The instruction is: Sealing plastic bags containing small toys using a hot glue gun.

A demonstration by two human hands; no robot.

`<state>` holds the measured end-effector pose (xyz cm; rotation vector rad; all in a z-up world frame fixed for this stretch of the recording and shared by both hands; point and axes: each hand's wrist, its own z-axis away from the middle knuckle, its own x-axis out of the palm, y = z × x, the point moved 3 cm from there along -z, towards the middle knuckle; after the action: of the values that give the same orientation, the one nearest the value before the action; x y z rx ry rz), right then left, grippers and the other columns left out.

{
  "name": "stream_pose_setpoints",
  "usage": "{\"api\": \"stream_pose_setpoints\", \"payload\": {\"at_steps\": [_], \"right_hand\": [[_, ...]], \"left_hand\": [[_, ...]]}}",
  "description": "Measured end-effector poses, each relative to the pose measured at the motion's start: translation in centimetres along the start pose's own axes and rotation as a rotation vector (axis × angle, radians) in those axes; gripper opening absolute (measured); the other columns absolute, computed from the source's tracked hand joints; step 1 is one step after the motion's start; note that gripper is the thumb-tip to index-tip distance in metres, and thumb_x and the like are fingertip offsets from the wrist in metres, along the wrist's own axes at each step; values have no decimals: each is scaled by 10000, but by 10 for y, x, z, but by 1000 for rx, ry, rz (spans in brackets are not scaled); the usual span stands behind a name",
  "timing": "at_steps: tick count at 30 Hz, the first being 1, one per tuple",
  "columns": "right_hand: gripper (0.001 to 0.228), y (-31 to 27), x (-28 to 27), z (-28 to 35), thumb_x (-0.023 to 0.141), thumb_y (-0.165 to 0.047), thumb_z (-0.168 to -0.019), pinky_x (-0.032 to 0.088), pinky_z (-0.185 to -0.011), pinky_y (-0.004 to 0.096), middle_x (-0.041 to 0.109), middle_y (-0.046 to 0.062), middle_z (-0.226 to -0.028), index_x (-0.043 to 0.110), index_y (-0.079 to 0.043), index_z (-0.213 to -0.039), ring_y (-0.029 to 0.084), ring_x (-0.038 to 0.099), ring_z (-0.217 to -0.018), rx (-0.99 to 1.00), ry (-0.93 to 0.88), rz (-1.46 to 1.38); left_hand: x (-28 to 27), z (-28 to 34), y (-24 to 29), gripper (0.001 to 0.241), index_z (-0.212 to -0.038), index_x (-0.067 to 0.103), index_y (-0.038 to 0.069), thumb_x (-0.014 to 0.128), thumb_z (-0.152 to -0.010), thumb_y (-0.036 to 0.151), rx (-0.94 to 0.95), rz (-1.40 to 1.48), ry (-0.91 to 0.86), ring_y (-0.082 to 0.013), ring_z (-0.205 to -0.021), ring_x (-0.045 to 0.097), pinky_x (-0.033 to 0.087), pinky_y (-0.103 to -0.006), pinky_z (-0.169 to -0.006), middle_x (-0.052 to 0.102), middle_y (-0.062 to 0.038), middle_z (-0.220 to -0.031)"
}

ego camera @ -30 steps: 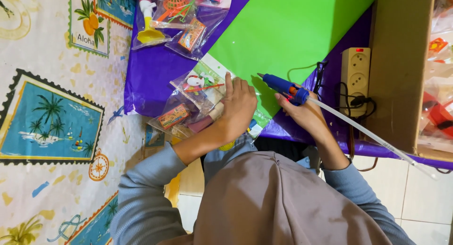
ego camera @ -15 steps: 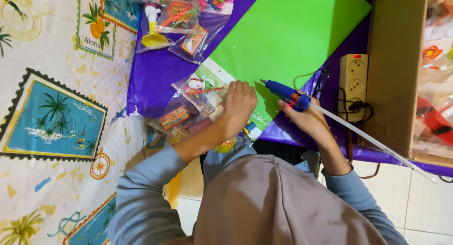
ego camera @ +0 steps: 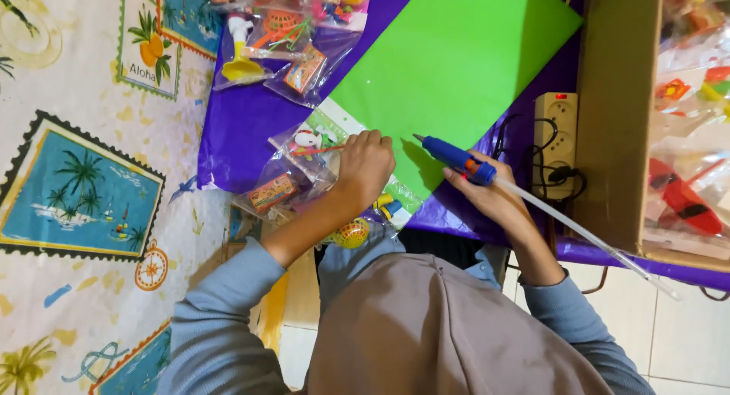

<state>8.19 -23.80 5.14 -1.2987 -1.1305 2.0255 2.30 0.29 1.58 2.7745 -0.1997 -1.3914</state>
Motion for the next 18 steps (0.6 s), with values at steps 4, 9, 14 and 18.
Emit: {"api": "stream_pose_setpoints", "payload": {"at_steps": [4, 9, 14, 18], "right_hand": [[182, -24, -3, 7, 771, -237, -911, 470, -667, 341, 653, 131, -724, 676, -83, -893, 231, 581, -686, -26, -38, 11], [211, -8, 4, 3, 867, -288, -799, 503, -669, 342, 670, 75, -701, 704, -175, -872, 212, 621, -667, -3, -41, 47], [240, -34, 15, 12, 813, -264, -842, 504, -693, 397, 680, 186, -730, 665, -76, -864, 312, 634, -692, -33, -67, 69], [267, -12, 34, 7, 856, -358, -800, 508, -665, 336, 662, 58, -667, 664, -173, -811, 230, 650, -655, -19, -73, 139]], "left_hand": [[-1, -1, -6, 78, -749, 620, 86, 694, -730, 100, -15, 18, -92, -295, -707, 608, 456, -413, -658, 541, -75, -707], [8, 4, -15, 124, -788, 639, 75, 695, -829, 177, -91, 147, -316, -313, -785, 623, 471, -437, -702, 553, -74, -770], [6, -7, -32, 134, -837, 694, 76, 638, -913, 173, -211, 290, -525, -317, -880, 613, 483, -442, -764, 550, -61, -857], [18, -3, -41, 172, -896, 740, 120, 619, -949, 231, -260, 316, -631, -314, -971, 616, 511, -467, -837, 561, -52, -928]]}}
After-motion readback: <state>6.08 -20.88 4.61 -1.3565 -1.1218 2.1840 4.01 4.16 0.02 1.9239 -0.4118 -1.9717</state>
